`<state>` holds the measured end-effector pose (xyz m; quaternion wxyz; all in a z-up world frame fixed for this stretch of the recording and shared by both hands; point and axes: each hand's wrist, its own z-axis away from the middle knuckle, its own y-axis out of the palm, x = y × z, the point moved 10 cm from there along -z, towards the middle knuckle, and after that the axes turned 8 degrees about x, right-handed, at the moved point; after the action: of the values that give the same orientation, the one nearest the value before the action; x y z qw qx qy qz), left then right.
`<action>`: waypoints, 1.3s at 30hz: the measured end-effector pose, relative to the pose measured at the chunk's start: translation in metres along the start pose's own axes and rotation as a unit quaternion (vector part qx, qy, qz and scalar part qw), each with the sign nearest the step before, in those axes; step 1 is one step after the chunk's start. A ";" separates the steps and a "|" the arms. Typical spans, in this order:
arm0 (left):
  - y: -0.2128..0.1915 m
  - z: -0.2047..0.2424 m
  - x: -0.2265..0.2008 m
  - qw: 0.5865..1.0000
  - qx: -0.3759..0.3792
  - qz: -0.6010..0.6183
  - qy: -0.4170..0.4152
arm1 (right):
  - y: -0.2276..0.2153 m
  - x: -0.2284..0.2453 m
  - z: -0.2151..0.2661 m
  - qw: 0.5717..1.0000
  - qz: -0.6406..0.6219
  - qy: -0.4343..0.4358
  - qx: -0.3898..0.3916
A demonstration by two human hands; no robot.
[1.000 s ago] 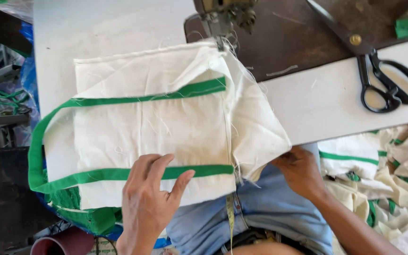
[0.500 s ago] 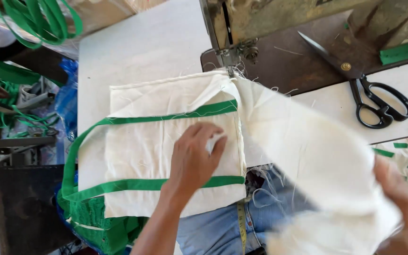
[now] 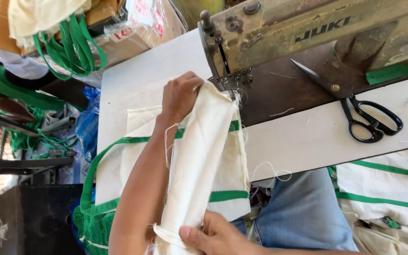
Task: Sewing a white fabric bag with green straps using an industrial sewing machine and trimming excess thread with scissors.
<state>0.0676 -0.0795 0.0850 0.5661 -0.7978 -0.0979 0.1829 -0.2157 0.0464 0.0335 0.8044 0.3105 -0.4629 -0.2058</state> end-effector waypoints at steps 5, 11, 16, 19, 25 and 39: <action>0.010 0.004 0.005 0.996 0.046 0.073 -0.026 | -0.046 -0.045 0.006 0.986 0.041 0.133 -0.089; 0.019 0.006 0.009 0.999 0.047 0.026 0.006 | -0.069 -0.054 0.069 0.830 0.373 0.309 -0.276; 0.023 0.022 0.005 0.999 0.001 0.031 -0.045 | -0.105 -0.038 0.031 0.881 0.431 -0.067 -0.182; 0.028 0.035 0.005 0.997 -0.015 0.045 -0.060 | -0.144 -0.047 0.036 0.888 0.353 -0.046 -0.290; 0.029 0.052 -0.007 0.993 -0.061 0.038 -0.089 | -0.133 -0.014 0.045 0.897 0.337 -0.155 -0.239; 0.002 0.078 -0.014 0.992 -0.051 0.063 -0.102 | -0.143 0.005 0.065 0.902 0.295 -0.216 -0.230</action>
<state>0.0230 -0.0174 0.0631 0.4994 -0.8072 -0.1138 0.2933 -0.2762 -0.0800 -0.0374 0.7579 -0.0858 -0.6352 -0.1216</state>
